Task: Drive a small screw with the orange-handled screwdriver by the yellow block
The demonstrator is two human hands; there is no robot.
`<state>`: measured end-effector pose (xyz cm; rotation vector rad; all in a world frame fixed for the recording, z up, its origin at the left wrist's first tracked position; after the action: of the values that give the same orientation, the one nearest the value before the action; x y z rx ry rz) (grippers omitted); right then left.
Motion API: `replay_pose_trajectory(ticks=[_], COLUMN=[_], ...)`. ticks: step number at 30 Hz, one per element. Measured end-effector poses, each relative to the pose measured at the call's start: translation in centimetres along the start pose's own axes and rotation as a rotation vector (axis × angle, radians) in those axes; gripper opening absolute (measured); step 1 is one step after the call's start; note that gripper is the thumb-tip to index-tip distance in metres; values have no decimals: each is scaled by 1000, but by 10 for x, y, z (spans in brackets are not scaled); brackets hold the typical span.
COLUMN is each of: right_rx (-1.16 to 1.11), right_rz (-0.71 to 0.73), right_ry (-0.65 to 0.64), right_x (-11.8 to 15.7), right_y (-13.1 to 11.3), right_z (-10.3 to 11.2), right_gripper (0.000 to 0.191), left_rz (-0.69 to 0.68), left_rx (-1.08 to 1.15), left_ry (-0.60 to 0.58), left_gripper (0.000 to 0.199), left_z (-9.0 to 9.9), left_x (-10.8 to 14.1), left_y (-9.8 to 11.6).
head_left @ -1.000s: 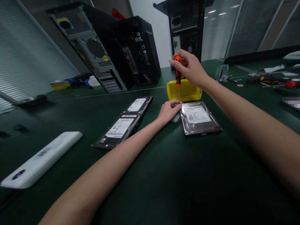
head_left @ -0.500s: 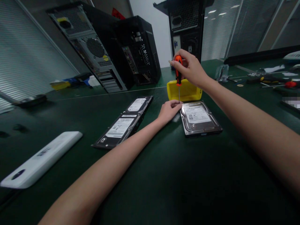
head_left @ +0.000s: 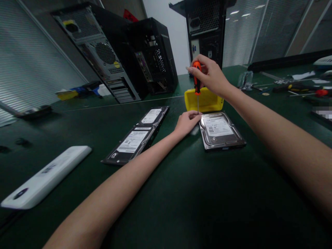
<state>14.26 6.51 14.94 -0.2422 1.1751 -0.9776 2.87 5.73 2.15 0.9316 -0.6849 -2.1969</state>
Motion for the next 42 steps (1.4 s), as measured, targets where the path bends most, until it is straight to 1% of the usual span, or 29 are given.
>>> replay_pose_trajectory(ticks=[5, 13, 22, 26, 29, 34, 42], right_rx=[-10, 43, 166, 176, 167, 197, 214], right_rz=[-1, 19, 118, 99, 100, 99, 89], right_ry=[-8, 30, 77, 52, 68, 108, 104], right_x=[1, 2, 7, 5, 3, 2, 3], right_y=[-2, -2, -9, -8, -8, -9, -9], right_z=[0, 3, 1, 0, 3, 8, 8], right_gripper=[53, 48, 47, 46, 46, 45, 43], left_rz=[-8, -6, 5, -20, -29, -26, 5], left_rx=[-1, -15, -28, -10, -7, -10, -23], left_ry=[3, 1, 3, 8, 10, 0, 4], left_gripper=[31, 30, 31, 30, 31, 31, 31], left_z=[0, 1, -1, -1, 0, -1, 1], left_x=[0, 0, -1, -1, -1, -1, 0], left_y=[0, 0, -3, -3, -3, -3, -1])
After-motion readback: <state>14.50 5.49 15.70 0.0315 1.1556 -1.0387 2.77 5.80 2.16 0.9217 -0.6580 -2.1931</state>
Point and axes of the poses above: each hand's wrist, its own x-axis away from the middle knuckle, its own z-axis out of the back of the hand, y = z × x, the point moved 7 cm from there along -x, towards the middle knuckle, and after that the axes turned 12 degrees about -z, right-handed, at the moved point
